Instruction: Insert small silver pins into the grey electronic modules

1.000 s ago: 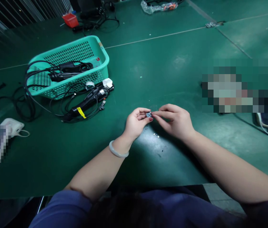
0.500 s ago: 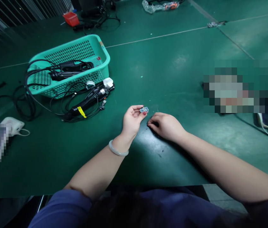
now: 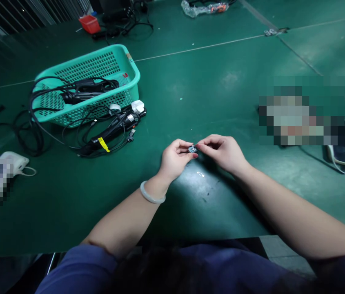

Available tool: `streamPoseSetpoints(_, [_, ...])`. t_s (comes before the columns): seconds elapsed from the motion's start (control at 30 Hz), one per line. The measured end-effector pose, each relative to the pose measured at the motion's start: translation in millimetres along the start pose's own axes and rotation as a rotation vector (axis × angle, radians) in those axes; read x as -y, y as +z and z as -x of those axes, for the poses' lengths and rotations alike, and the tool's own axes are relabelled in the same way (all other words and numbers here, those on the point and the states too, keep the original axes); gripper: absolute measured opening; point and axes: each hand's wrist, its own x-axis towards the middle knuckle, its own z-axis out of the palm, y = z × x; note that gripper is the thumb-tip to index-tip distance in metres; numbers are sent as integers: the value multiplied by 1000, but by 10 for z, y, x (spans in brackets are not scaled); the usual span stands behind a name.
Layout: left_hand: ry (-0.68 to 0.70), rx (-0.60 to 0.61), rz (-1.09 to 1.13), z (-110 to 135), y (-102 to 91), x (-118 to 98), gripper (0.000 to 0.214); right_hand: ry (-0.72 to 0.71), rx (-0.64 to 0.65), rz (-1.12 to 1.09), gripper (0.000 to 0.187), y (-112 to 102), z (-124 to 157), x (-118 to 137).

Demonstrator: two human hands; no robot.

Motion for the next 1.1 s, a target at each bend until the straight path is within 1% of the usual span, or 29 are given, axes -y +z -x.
streamPoseSetpoints(0.07, [3, 16, 6, 2, -1, 3, 40, 0, 3, 26, 21, 28, 1, -10])
streamPoseSetpoints(0.13, [8, 26, 8, 1, -5, 7, 40, -36, -20, 50, 19, 47, 6, -19])
streamPoseSetpoints(0.27, [7, 17, 15, -7, -11, 7, 40, -167, -106, 95, 16, 58, 31, -20])
streamPoseSetpoints(0.37, [4, 2, 32, -9, -11, -3, 41, -235, -143, 149, 15, 64, 48, -13])
streamPoseSetpoints(0.47, [7, -5, 52, -10, -10, -6, 41, -252, -166, 157, 15, 65, 44, -13])
streamPoseSetpoints(0.63, [11, -11, 109, -29, -27, 30, 37, -204, -220, 97, 18, 14, 13, -30])
streamPoseSetpoints(0.73, [14, -21, 160, -46, -48, 49, 37, -195, -191, 97, 18, -31, -3, -56])
streamPoseSetpoints(0.83, [39, -48, 150, -53, -58, 54, 36, -160, -155, 133, 17, -55, -33, -123])
streamPoseSetpoints(0.97, [70, -102, 126, -54, -53, 49, 33, -109, -96, 301, 16, -28, -83, -240])
streamPoseSetpoints(1.03, [78, -109, 119, -55, -49, 49, 32, -109, -49, 363, 18, 7, -97, -270])
streamPoseSetpoints(1.1, [78, -106, 112, -57, -45, 51, 30, -116, -22, 408, 15, 47, -105, -274])
